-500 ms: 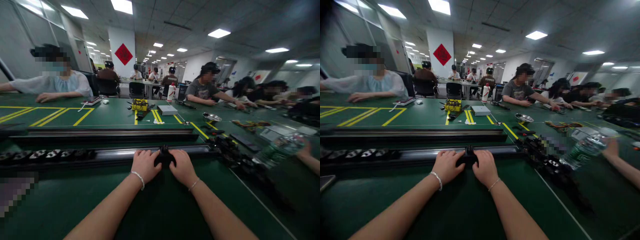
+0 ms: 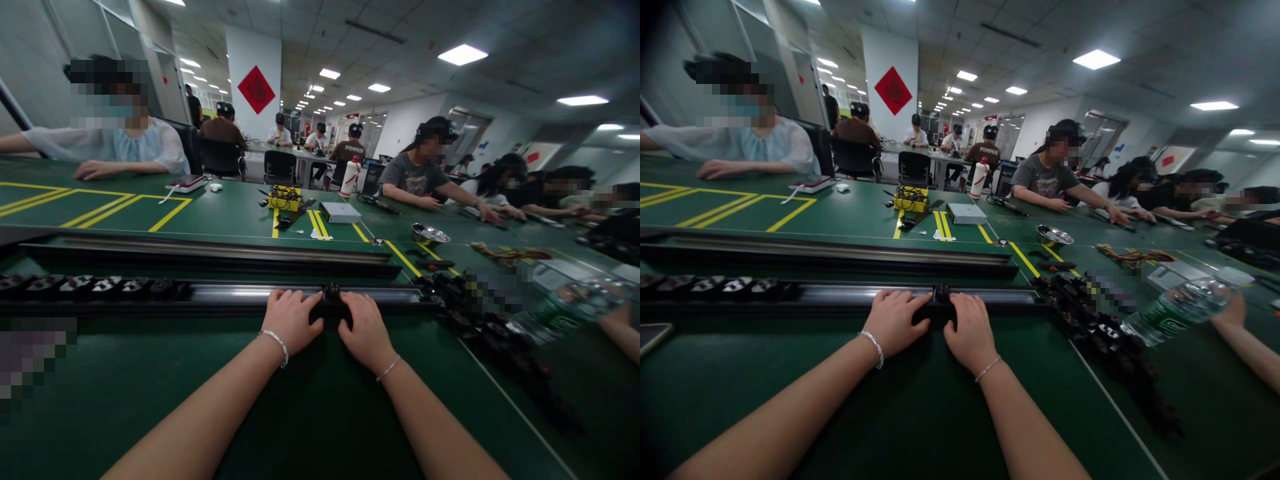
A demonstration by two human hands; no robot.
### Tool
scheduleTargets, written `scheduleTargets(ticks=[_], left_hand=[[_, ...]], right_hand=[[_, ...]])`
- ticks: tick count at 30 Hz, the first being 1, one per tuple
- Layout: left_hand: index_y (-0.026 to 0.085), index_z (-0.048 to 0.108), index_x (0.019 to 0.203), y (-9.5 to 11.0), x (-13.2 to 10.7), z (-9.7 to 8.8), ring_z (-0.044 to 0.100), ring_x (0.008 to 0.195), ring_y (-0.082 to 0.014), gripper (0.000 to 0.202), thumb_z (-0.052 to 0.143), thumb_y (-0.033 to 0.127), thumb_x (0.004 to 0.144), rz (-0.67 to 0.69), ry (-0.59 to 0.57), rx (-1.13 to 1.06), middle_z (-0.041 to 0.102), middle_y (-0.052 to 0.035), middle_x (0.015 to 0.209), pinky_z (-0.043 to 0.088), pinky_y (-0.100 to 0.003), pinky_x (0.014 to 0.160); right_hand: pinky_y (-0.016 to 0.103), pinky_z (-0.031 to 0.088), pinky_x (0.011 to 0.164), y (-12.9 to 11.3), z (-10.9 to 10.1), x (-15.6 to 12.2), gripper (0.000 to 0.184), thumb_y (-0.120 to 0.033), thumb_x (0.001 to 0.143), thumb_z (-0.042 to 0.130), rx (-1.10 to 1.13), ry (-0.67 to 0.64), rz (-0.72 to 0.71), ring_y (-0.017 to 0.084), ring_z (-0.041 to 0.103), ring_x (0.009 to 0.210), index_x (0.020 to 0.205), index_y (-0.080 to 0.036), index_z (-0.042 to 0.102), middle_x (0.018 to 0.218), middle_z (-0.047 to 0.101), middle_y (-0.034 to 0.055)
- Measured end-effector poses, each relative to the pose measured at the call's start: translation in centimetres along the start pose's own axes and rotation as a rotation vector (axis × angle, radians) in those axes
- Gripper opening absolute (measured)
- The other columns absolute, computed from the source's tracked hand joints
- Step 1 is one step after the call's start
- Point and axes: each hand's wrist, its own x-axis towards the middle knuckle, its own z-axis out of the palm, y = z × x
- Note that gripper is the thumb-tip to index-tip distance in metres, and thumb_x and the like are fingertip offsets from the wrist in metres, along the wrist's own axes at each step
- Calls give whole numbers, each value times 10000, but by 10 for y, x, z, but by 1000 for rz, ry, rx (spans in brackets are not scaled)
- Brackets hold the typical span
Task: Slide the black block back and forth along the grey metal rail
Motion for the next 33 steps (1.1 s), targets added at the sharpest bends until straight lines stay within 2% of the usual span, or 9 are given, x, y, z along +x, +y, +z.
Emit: scheduleTargets(ticks=[7, 20, 23, 28, 33], left_hand=[[347, 471, 1195, 2, 0, 1, 500, 901, -220, 470, 433, 488, 748, -19, 0, -8, 590, -36, 911, 260, -421, 880], [363, 441, 1215, 0, 1, 0, 503, 911, -244, 487, 429, 489, 745, 1, -29, 24, 590, -45, 920, 268, -454, 860], [332, 431, 1222, 1, 1, 0, 498, 927, -236, 480, 444, 429, 752, 32, -27, 21, 589, -43, 938, 292, -428, 857], [202, 422, 1224, 7, 1, 2, 459, 1037, -211, 500, 467, 311, 739, 136, -21, -41, 548, -69, 1127, 287, -365, 918], [175, 415, 1222, 9, 1, 4, 479, 1012, -214, 520, 471, 326, 728, 138, -21, -72, 570, -76, 1093, 258, -385, 948]], right_hand=[[466, 277, 1004, 2, 2, -3, 462, -152, 683, 432, -16, 22, -24, 235, 467, 1111, 1142, -134, 484, 1144, 564, 119], [458, 283, 998, 1, 2, -1, 379, -164, 706, 430, -26, 27, 3, 234, 482, 1088, 1074, -148, 515, 1108, 580, 116], [442, 279, 1000, 0, 3, 0, 364, -169, 706, 437, -32, 13, 15, 233, 481, 1081, 1060, -144, 518, 1091, 584, 114], [422, 282, 993, -1, 4, 1, 320, -168, 699, 449, -36, 17, 38, 224, 499, 1035, 1009, -147, 525, 1039, 595, 106], [417, 295, 982, 0, 3, 3, 304, -172, 702, 454, -33, 12, 41, 221, 507, 1019, 997, -157, 524, 1027, 598, 99]])
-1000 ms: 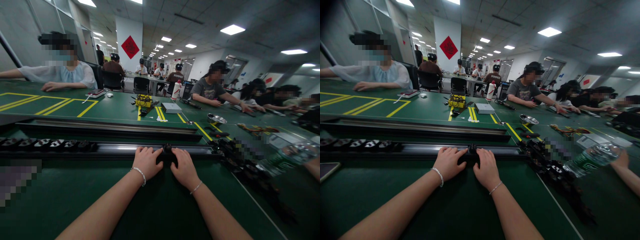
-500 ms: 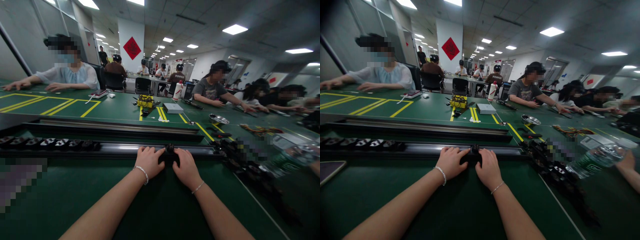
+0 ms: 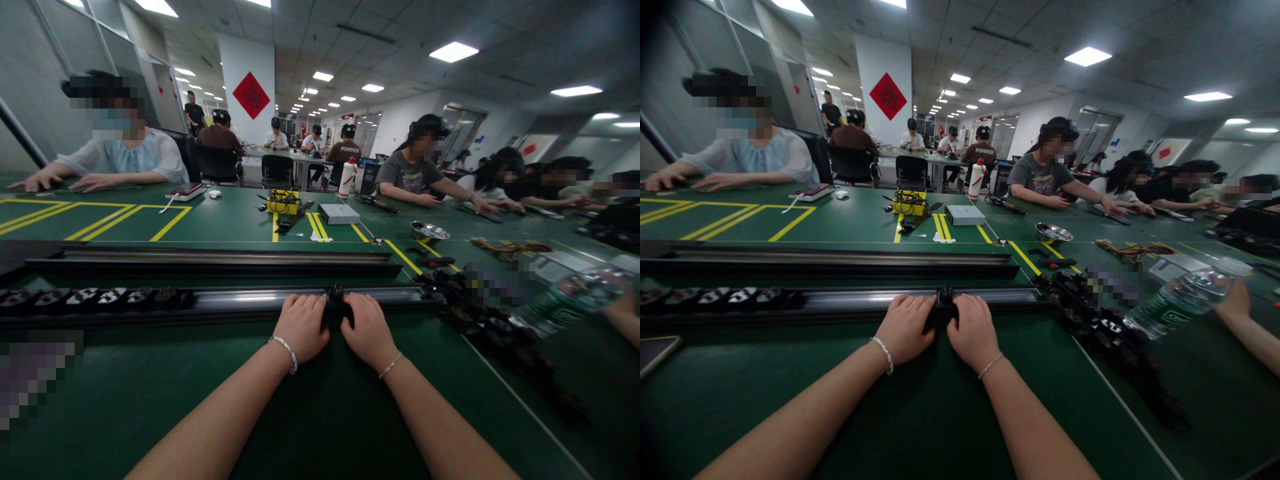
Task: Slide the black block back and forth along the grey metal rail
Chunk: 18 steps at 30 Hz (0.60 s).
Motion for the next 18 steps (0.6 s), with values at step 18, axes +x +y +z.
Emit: scheduleTargets(ticks=[18], left_hand=[[234, 422, 1224, 0, 3, -1, 490, 994, -211, 509, 468, 358, 732, -34, -16, 24, 578, -48, 1035, 258, -388, 931]], right_hand=[[394, 340, 946, 4, -2, 2, 245, -160, 708, 442, -6, 22, -4, 223, 518, 976, 933, -151, 540, 987, 596, 108]])
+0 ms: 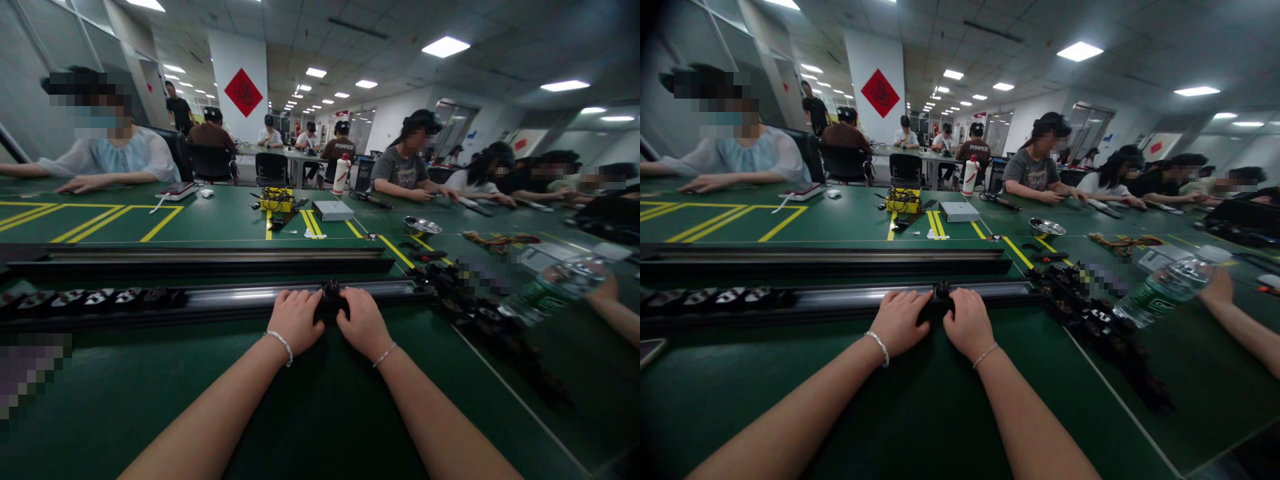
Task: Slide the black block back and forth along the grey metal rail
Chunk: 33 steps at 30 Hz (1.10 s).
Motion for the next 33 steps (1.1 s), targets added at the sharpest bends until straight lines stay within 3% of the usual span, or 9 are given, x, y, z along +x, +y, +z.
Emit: scheduleTargets(ticks=[17, 21, 26, 33], left_hand=[[254, 412, 1238, 3, 0, -2, 482, 1004, -217, 520, 473, 368, 735, -30, -29, 11, 575, -47, 1027, 250, -400, 934], [246, 411, 1235, 3, -1, -2, 485, 990, -222, 518, 473, 368, 735, -14, -4, 15, 574, -48, 1027, 256, -408, 921], [220, 444, 1178, 6, -2, -2, 477, 997, -229, 455, 469, 359, 745, -34, -3, 39, 568, -68, 1042, 268, -399, 910], [209, 478, 1090, 9, -2, -3, 474, 985, -235, 388, 494, 354, 731, -43, -12, 58, 567, -71, 1026, 279, -394, 898]], right_hand=[[383, 342, 921, -1, -2, 2, 184, -177, 711, 450, 11, 28, 48, 218, 535, 909, 871, -169, 541, 923, 605, 90], [365, 353, 886, -7, -2, 5, 134, -254, 746, 477, 22, 50, 127, 211, 547, 839, 833, -170, 535, 847, 612, 77], [334, 376, 785, -15, 4, 12, 309, -411, 768, 504, 48, 133, 298, 209, 562, 790, 943, -158, 522, 799, 626, 53], [335, 346, 761, -19, 9, 18, 317, -451, 767, 500, -47, 157, 339, 205, 573, 715, 909, -179, 576, 707, 631, 50]])
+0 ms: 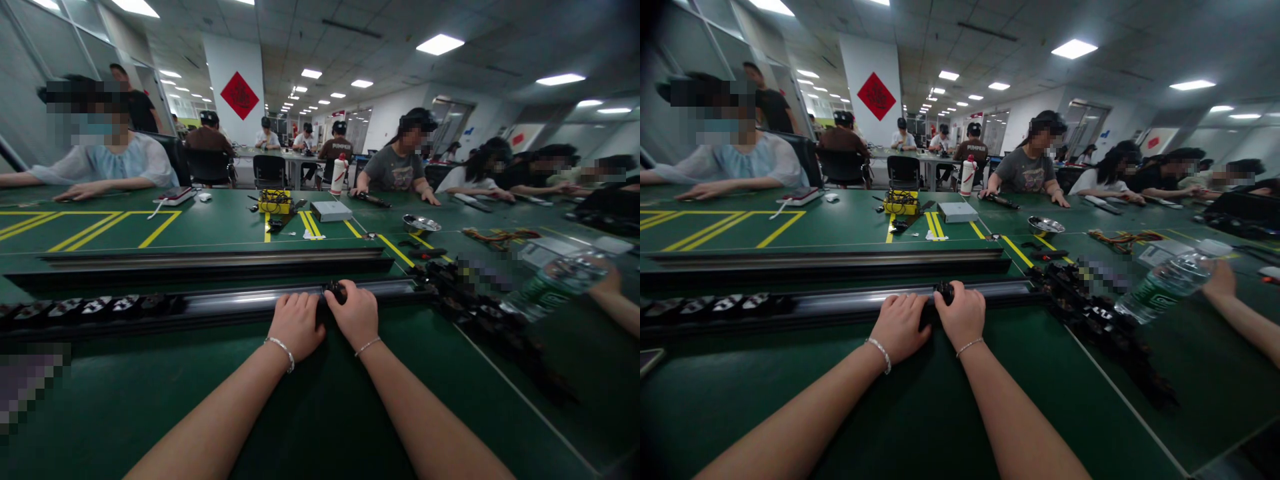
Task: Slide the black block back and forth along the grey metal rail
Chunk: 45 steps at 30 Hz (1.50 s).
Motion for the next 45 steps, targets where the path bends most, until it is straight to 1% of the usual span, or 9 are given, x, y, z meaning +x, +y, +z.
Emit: scheduleTargets(ticks=[3, 5, 14, 19, 27, 38, 45], left_hand=[[213, 478, 1084, -1, 0, 1, 467, 1001, -238, 385, 505, 347, 725, 7, 0, 1, 561, -71, 1038, 278, -393, 896], [212, 473, 1091, -2, 0, 2, 463, 1007, -241, 395, 507, 349, 723, 10, 0, 4, 558, -72, 1048, 280, -392, 890], [206, 478, 1062, -3, -1, 2, 467, 978, -235, 346, 479, 332, 740, 30, 2, 21, 559, -72, 1024, 293, -388, 864], [193, 485, 1032, -4, -1, 4, 477, 944, -238, 335, 488, 341, 732, 58, 44, 28, 566, -64, 994, 305, -388, 839], [208, 486, 1019, -4, 0, 5, 476, 942, -233, 323, 503, 335, 722, 39, 39, 36, 568, -60, 987, 296, -385, 834], [206, 488, 1021, -4, 0, 7, 470, 955, -230, 316, 494, 327, 730, 35, 32, 29, 561, -64, 989, 284, -381, 849], [208, 490, 1019, -4, 0, 6, 475, 950, -230, 308, 495, 318, 731, 39, 38, 21, 563, -62, 974, 286, -380, 844]], right_hand=[[327, 345, 746, -2, -2, 1, 249, -414, 772, 504, -22, -18, -4, 206, 573, 701, 853, -196, 595, 673, 630, 44], [322, 347, 741, -3, -4, 1, 237, -407, 772, 506, -23, -28, -1, 204, 573, 700, 845, -200, 598, 671, 631, 42], [320, 338, 745, -3, -3, 0, 231, -395, 761, 516, -12, -5, 3, 201, 567, 713, 843, -194, 595, 700, 634, 42], [316, 318, 774, -4, -3, 0, 230, -383, 750, 520, -13, 3, 19, 190, 562, 717, 846, -190, 599, 715, 637, 36], [297, 301, 786, -4, -2, 0, 233, -376, 748, 522, 10, 3, 24, 181, 553, 732, 843, -181, 606, 735, 642, 36], [287, 336, 751, -1, -2, 1, 215, -334, 748, 503, -6, 27, 40, 185, 551, 706, 844, -166, 597, 713, 636, 41], [292, 347, 768, 0, -2, 1, 219, -330, 754, 493, 16, 22, 40, 182, 554, 715, 848, -162, 596, 712, 631, 47]])
